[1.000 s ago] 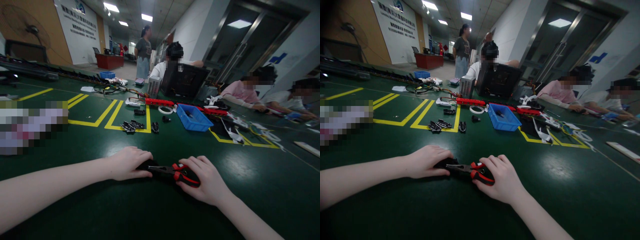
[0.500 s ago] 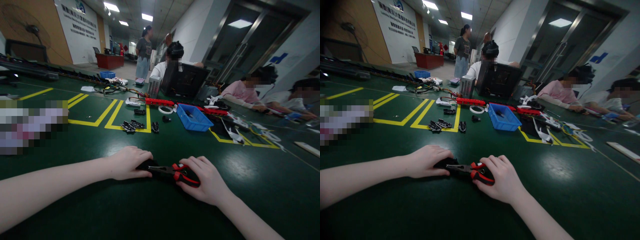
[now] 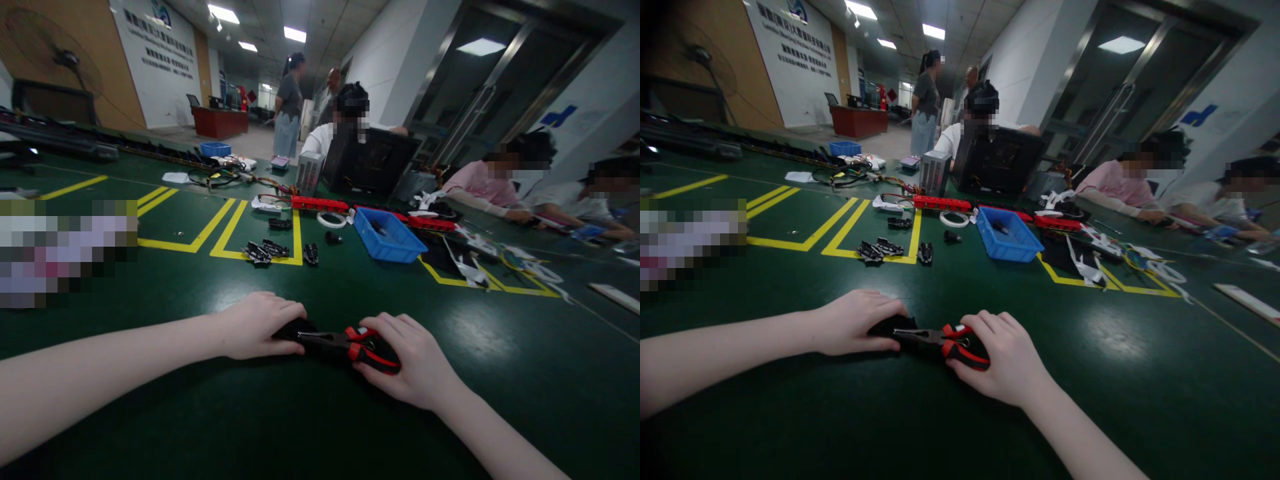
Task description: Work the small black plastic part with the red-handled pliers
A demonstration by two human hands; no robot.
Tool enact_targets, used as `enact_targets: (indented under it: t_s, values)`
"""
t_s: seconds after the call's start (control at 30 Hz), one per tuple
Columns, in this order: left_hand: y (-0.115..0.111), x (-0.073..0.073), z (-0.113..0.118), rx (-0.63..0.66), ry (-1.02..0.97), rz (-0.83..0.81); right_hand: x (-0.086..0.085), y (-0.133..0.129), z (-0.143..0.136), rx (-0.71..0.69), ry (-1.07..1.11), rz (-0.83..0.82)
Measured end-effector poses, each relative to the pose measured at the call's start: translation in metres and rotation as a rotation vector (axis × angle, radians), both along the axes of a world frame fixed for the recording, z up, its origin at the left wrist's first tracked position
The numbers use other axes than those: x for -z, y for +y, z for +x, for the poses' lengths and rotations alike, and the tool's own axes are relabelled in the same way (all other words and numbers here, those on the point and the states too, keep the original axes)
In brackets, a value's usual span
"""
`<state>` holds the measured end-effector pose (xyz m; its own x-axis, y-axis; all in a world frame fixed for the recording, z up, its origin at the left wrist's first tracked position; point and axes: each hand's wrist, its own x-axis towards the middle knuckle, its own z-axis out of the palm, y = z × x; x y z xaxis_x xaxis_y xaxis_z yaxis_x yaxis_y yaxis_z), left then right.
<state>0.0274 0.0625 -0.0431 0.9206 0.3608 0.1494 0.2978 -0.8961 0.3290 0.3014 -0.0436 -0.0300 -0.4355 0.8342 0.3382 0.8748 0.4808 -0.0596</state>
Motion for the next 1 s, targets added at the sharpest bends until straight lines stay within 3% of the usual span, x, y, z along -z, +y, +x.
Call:
enact_targets:
  t_s: [1.0]
  values:
    - [-0.0002, -0.001, -0.0005, -0.006, -0.001, -0.014, 0.002, 0.0013, 0.0023, -0.028, -0.017, 0.039]
